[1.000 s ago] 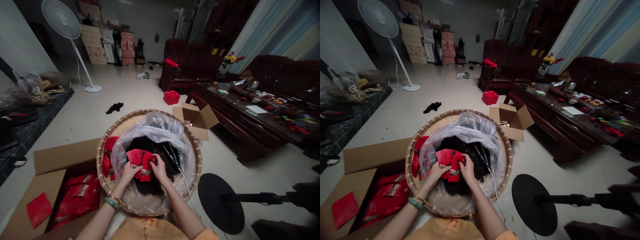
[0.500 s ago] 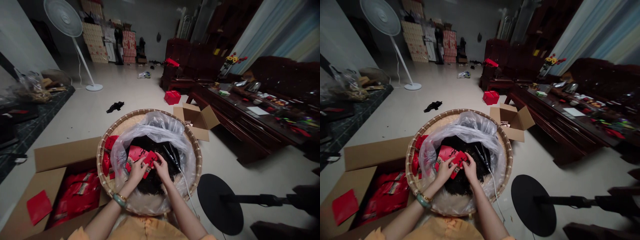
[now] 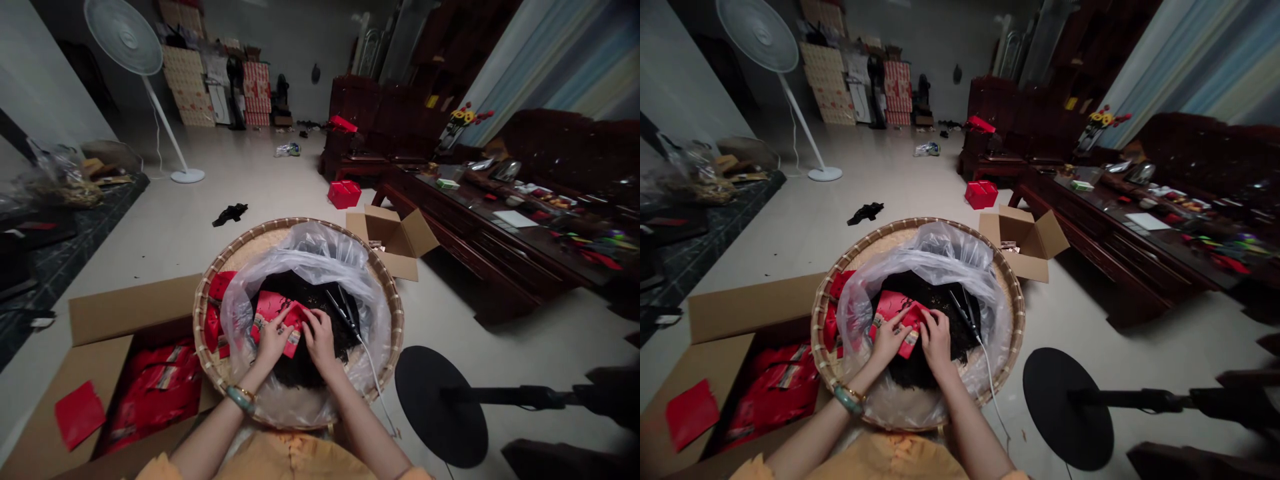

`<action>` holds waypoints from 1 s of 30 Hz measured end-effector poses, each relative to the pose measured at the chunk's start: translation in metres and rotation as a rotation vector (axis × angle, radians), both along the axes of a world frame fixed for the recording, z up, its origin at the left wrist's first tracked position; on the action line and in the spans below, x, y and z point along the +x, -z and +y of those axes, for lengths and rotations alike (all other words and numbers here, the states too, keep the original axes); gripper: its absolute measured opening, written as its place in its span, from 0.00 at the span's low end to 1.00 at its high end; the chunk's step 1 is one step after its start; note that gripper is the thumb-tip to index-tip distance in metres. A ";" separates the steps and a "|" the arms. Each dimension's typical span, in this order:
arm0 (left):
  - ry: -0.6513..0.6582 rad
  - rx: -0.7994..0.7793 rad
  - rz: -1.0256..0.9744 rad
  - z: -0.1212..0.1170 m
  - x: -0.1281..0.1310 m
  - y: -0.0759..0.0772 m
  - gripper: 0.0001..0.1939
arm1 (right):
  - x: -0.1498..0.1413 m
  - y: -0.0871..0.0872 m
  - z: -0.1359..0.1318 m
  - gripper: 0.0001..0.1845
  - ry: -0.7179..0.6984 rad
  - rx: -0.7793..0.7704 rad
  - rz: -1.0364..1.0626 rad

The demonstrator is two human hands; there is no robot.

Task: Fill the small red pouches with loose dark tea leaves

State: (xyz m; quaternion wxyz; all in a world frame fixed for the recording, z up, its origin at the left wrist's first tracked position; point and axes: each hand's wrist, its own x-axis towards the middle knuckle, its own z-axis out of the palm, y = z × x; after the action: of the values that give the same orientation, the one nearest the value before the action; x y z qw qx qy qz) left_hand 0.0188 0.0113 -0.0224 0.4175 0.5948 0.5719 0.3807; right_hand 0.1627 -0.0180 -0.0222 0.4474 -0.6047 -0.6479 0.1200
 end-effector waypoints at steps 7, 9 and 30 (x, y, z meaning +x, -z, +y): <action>0.138 -0.013 0.119 0.002 0.007 0.007 0.23 | 0.019 0.001 0.008 0.09 0.003 -0.127 0.109; 0.130 -0.001 0.194 0.004 0.006 0.004 0.18 | 0.027 0.002 0.010 0.09 0.029 -0.167 0.186; 0.078 0.395 0.462 -0.001 -0.002 -0.029 0.20 | 0.032 -0.004 0.016 0.22 -0.042 -0.326 0.746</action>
State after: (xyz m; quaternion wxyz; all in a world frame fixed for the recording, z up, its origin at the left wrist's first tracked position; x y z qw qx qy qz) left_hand 0.0165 0.0101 0.0071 0.1672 0.7567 0.5434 0.3229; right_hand 0.1944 -0.0021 -0.0184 0.5473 -0.5693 -0.4261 0.4414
